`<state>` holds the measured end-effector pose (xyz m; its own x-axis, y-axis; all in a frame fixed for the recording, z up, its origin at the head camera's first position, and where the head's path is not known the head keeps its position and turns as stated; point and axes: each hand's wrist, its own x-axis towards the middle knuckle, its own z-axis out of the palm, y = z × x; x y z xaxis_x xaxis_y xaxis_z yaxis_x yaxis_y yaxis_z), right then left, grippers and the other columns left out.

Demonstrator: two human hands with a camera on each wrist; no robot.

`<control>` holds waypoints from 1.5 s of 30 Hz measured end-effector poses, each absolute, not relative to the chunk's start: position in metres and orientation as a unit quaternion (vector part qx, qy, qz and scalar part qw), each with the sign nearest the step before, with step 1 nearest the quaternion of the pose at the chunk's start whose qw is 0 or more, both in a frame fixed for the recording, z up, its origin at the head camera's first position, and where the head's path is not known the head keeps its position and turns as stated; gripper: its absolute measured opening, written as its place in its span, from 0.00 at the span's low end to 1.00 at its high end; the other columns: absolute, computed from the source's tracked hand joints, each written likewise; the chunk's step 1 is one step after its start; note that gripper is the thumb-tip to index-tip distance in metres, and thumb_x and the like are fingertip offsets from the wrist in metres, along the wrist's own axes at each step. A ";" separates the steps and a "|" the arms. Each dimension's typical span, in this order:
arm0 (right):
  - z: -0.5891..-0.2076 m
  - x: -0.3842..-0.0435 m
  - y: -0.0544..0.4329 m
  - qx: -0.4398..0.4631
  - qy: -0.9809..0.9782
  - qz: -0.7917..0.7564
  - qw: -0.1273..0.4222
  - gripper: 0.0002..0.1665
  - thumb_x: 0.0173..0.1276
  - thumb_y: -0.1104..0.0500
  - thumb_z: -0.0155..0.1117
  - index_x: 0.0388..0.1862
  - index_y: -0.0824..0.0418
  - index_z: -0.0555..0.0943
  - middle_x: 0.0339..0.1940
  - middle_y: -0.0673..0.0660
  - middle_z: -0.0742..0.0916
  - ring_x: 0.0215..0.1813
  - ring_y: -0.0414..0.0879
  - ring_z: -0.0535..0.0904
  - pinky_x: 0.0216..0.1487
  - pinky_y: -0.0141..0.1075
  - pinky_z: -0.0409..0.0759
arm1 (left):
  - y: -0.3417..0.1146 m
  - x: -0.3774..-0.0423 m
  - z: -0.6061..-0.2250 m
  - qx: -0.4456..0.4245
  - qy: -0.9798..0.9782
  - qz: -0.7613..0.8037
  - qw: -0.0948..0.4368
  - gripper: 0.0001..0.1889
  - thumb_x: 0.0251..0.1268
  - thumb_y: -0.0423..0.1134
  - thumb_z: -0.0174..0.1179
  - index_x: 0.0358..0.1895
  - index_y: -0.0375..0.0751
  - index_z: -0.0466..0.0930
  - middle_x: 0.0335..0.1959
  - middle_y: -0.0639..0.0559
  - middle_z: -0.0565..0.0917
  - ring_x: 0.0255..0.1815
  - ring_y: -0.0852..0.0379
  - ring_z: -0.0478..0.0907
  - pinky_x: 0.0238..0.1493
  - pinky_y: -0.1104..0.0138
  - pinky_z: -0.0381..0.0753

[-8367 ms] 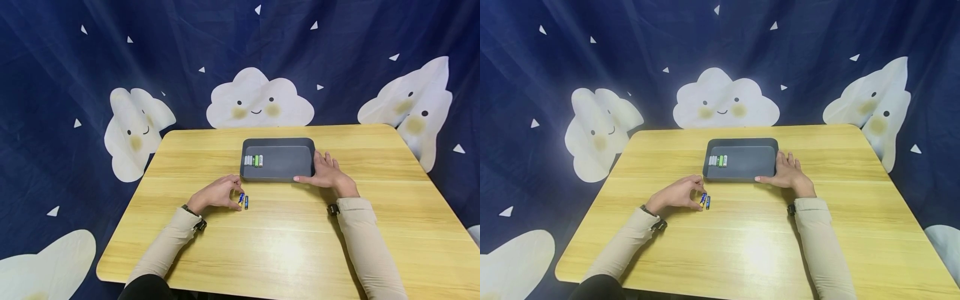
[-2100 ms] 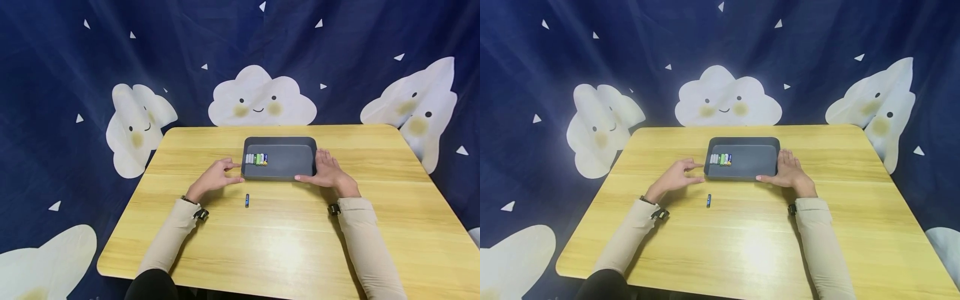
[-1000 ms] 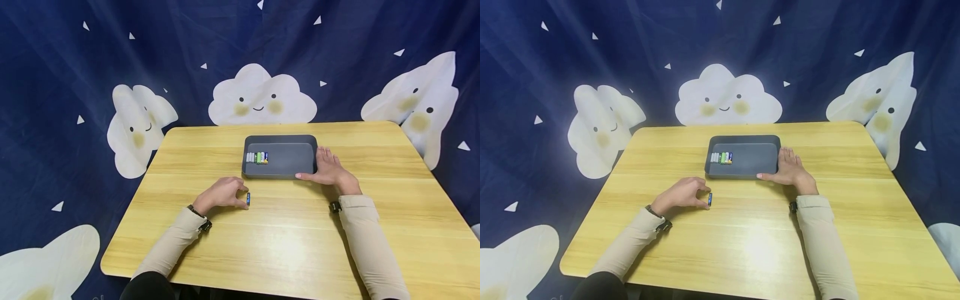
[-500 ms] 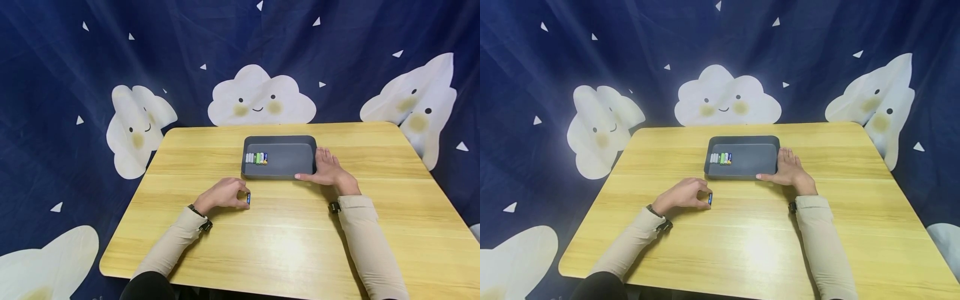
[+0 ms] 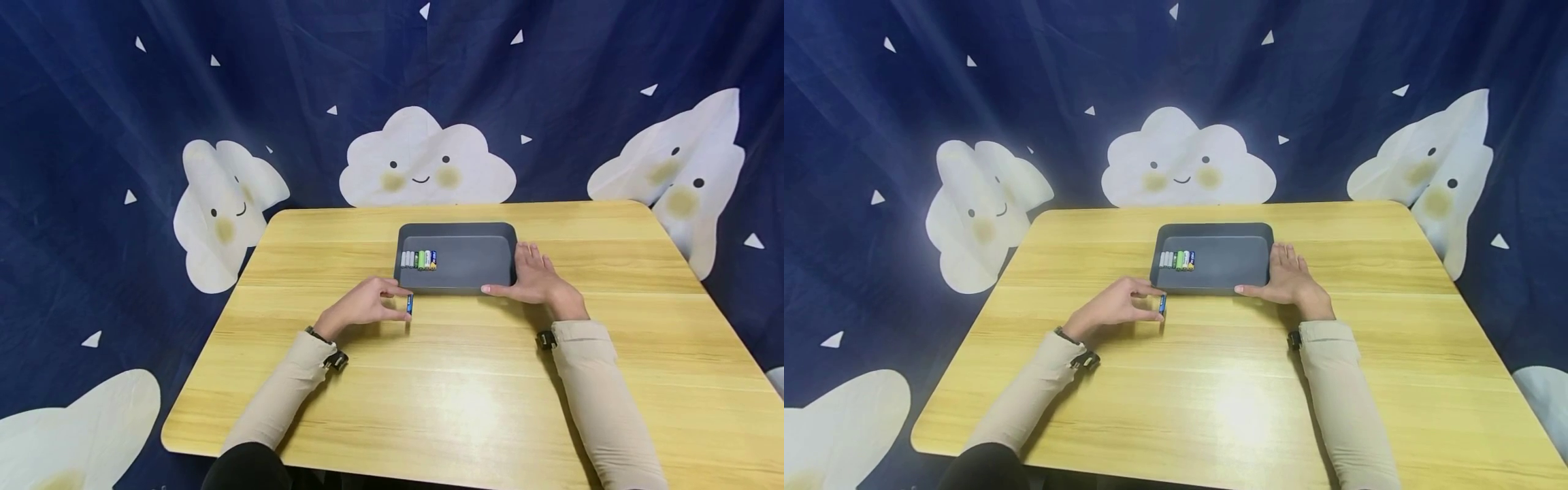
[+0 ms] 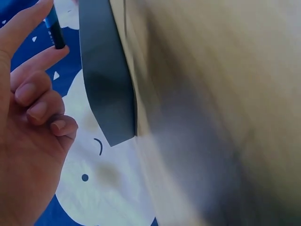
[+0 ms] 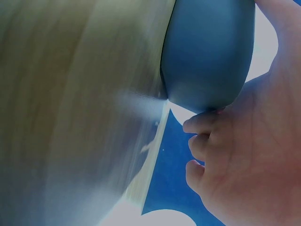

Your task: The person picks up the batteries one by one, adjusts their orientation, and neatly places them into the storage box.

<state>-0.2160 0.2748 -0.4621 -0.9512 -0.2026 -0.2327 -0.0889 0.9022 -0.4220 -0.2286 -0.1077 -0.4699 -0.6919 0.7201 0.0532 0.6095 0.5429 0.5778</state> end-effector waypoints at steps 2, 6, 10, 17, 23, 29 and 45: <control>-0.463 -0.216 0.275 -0.073 0.966 -0.205 0.142 0.83 0.61 0.18 0.59 0.82 0.76 0.31 0.84 0.76 0.41 0.85 0.73 0.32 0.81 0.68 0.34 | -0.108 -0.232 -0.469 0.366 0.869 0.316 0.102 0.30 0.57 0.55 0.76 0.61 0.46 0.86 0.31 0.38 0.74 0.31 0.59 0.63 0.32 0.70 0.66; -0.463 -0.217 0.275 -0.071 0.966 -0.200 0.150 0.84 0.60 0.17 0.57 0.81 0.76 0.29 0.84 0.76 0.40 0.85 0.73 0.31 0.82 0.67 0.33 | -0.106 -0.240 -0.468 0.351 0.860 0.357 0.098 0.31 0.57 0.54 0.77 0.62 0.45 0.86 0.33 0.34 0.78 0.29 0.58 0.64 0.30 0.71 0.65; -0.462 -0.217 0.275 -0.071 0.966 -0.198 0.151 0.84 0.60 0.17 0.57 0.81 0.76 0.29 0.84 0.77 0.40 0.85 0.73 0.30 0.82 0.68 0.33 | -0.101 -0.248 -0.467 0.355 0.844 0.393 0.081 0.30 0.56 0.52 0.78 0.61 0.41 0.86 0.28 0.37 0.76 0.28 0.57 0.62 0.30 0.70 0.62; -0.465 -0.217 0.276 -0.072 0.966 -0.202 0.146 0.84 0.60 0.17 0.58 0.82 0.75 0.30 0.84 0.76 0.40 0.85 0.73 0.31 0.82 0.67 0.33 | -0.092 -0.265 -0.467 0.339 0.837 0.424 0.069 0.30 0.56 0.52 0.78 0.61 0.44 0.86 0.20 0.59 0.53 0.23 0.62 0.53 0.26 0.70 0.56; -0.467 -0.217 0.276 -0.073 0.966 -0.206 0.140 0.83 0.60 0.17 0.59 0.82 0.74 0.31 0.84 0.76 0.41 0.85 0.72 0.32 0.82 0.67 0.34 | -0.084 -0.278 -0.469 0.327 0.836 0.435 0.073 0.31 0.56 0.54 0.78 0.62 0.44 0.86 0.17 0.60 0.52 0.20 0.61 0.49 0.25 0.69 0.54; -0.467 -0.217 0.277 -0.072 0.965 -0.208 0.140 0.83 0.60 0.18 0.59 0.83 0.74 0.30 0.85 0.75 0.41 0.85 0.72 0.32 0.82 0.67 0.33 | -0.075 -0.293 -0.466 0.328 0.839 0.428 0.072 0.31 0.55 0.54 0.78 0.61 0.43 0.86 0.17 0.60 0.55 0.21 0.62 0.52 0.25 0.70 0.55; -0.465 -0.216 0.277 -0.072 0.964 -0.216 0.139 0.82 0.60 0.19 0.61 0.83 0.73 0.31 0.85 0.75 0.42 0.85 0.72 0.32 0.82 0.67 0.34 | -0.047 -0.316 -0.463 0.350 0.865 0.355 0.061 0.31 0.60 0.51 0.75 0.63 0.37 0.84 0.15 0.60 0.54 0.18 0.61 0.49 0.24 0.69 0.54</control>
<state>-0.2165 0.2766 -0.4652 -0.9512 -0.1982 -0.2366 -0.0783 0.8964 -0.4364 -0.3159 -0.0469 -0.4627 -0.7472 0.6489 0.1434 0.5623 0.5024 0.6568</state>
